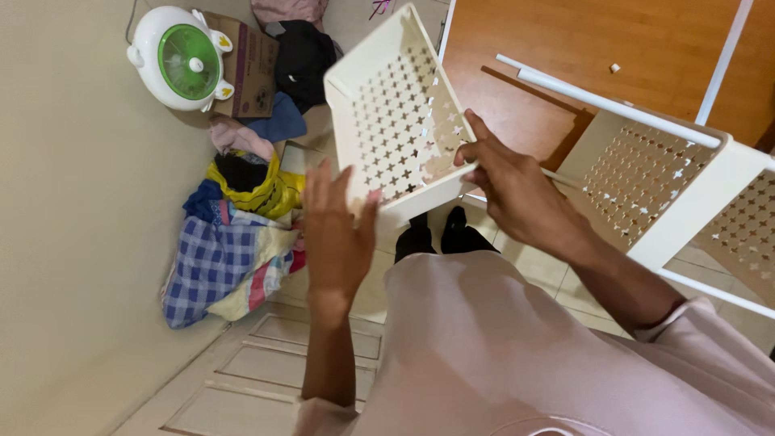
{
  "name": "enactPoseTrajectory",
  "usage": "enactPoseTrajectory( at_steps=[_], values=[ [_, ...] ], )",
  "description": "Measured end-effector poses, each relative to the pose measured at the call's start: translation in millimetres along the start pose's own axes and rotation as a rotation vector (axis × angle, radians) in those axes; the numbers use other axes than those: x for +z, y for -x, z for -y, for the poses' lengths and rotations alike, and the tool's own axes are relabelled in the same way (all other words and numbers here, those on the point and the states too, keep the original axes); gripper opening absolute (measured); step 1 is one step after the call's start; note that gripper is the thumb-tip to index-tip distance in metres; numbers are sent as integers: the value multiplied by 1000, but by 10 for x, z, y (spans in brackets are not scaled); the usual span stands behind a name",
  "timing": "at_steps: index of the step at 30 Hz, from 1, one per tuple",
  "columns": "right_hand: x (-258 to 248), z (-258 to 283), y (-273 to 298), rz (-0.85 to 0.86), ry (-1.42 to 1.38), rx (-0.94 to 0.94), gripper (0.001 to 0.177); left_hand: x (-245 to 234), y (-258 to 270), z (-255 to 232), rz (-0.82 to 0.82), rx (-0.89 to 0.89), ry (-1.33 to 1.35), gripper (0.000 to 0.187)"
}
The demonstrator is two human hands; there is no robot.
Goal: The person assembles a white plastic shelving unit by inserting white rods into perforated panels and securing them with small white connectors. The person handles the panels, rods, and connectors by hand, then places the assembled unit on a table.
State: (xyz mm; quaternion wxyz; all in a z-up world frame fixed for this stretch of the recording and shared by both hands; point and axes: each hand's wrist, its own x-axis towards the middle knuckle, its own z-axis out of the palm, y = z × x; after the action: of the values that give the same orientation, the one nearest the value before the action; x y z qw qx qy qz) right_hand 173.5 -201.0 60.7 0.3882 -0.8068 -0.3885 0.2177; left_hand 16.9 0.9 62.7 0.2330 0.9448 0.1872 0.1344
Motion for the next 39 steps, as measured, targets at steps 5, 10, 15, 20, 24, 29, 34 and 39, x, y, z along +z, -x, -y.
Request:
enactPoseTrajectory(
  at_steps=[5,10,15,20,24,29,34,39],
  values=[
    [-192,27,-71,39,62,1,26,159,-246,-310,178,120,268,48],
    [-300,96,-89,58,19,53,27,308,-409,-514,166,207,438,45],
    [-306,87,-105,30,21,17,36,398,-501,-576,183,244,502,34],
    [-308,38,-115,17,14,75,37,471,-552,-615,206,163,510,18],
    [-300,9,-108,-17,17,59,34,493,-584,-619,111,249,542,13],
    [-244,-21,-56,-116,-16,75,49,509,-678,-606,138,209,528,16],
    [-186,-49,80,-244,19,128,71,437,-849,-562,155,142,610,15],
    [-71,-5,205,-204,-57,236,74,335,-1034,-568,195,61,623,15]
  ],
)
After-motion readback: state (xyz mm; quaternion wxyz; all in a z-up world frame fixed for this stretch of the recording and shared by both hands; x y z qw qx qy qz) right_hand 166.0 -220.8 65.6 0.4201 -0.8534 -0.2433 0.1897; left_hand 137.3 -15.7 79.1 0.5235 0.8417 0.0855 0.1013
